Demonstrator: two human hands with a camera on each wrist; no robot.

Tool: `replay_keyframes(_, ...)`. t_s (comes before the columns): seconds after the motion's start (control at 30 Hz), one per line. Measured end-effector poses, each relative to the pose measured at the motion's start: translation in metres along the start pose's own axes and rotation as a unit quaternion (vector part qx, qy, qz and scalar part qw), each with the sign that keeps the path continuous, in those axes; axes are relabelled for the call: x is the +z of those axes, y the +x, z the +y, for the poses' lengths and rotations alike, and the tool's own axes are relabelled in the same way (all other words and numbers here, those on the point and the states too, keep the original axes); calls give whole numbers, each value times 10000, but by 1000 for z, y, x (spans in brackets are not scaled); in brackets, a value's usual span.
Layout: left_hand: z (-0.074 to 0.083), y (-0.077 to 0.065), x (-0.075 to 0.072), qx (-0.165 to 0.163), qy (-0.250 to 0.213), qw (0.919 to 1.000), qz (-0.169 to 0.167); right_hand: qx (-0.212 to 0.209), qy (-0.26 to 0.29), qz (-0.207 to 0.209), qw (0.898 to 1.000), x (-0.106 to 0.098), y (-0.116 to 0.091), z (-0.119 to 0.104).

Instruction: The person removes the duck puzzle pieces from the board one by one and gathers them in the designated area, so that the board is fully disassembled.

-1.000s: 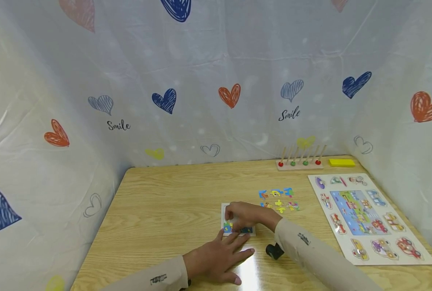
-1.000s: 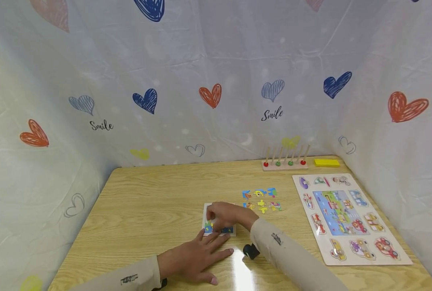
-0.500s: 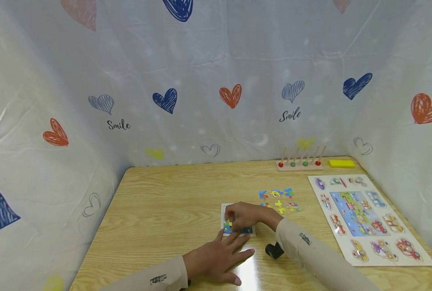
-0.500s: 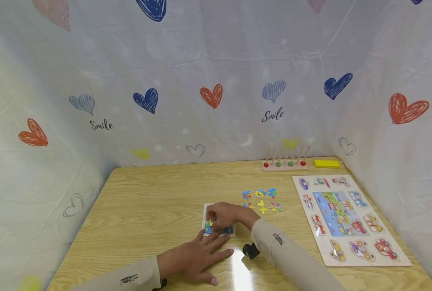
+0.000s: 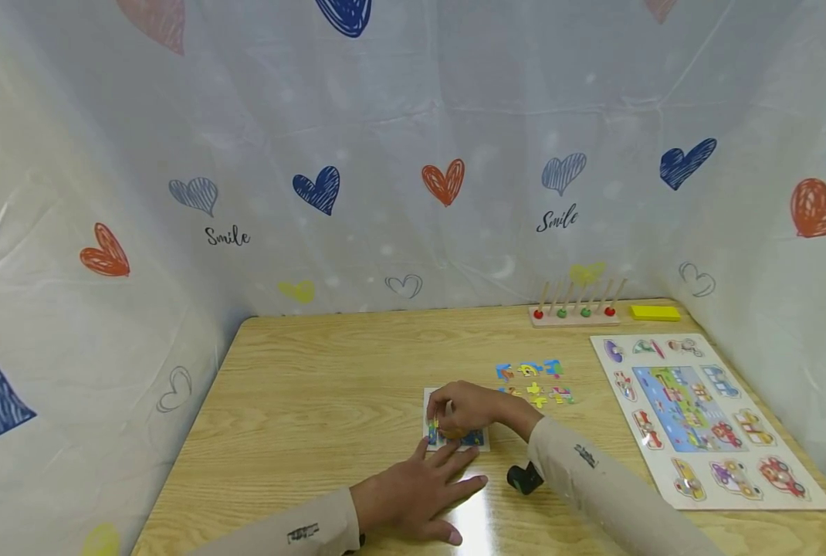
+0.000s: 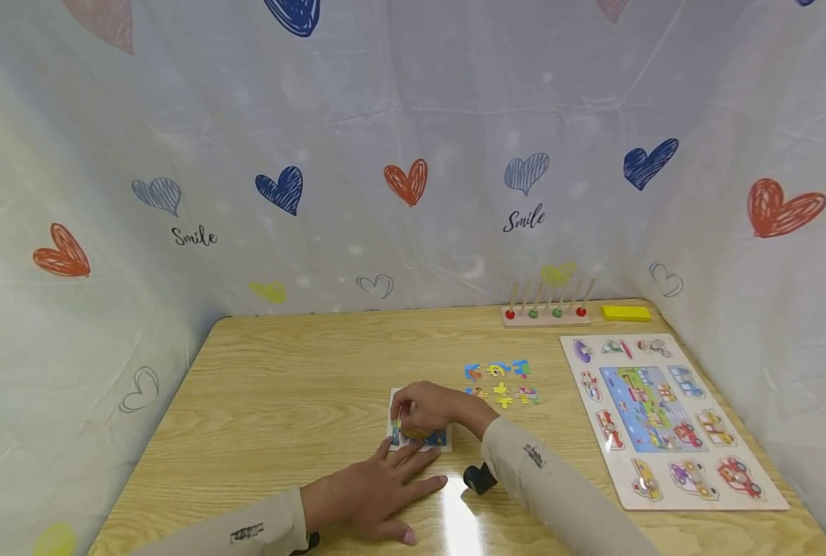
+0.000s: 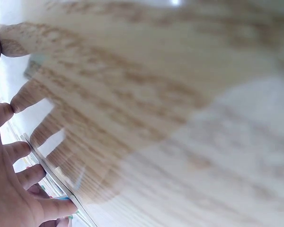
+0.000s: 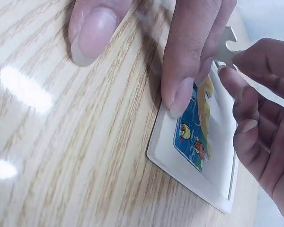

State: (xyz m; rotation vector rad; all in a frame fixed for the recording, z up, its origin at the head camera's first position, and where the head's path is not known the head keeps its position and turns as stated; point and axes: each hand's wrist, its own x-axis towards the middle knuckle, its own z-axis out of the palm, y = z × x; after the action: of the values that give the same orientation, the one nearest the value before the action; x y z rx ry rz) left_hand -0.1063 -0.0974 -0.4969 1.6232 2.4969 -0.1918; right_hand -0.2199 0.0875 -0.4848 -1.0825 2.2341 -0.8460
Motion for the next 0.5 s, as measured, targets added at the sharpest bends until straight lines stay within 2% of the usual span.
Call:
replay_keyframes(0.17, 0, 0, 0, 14, -66, 10000, -1, -53, 109, -41, 9999, 0, -1, -1)
replay_keyframes(0.33, -1, 1, 1, 6, -144, 9999, -37, 149, 312, -95, 9994, 2, -1, 0)
replay_keyframes(0.5, 0, 1, 1, -6, -85, 10000, -31, 204, 336, 71, 9992, 2, -1, 2)
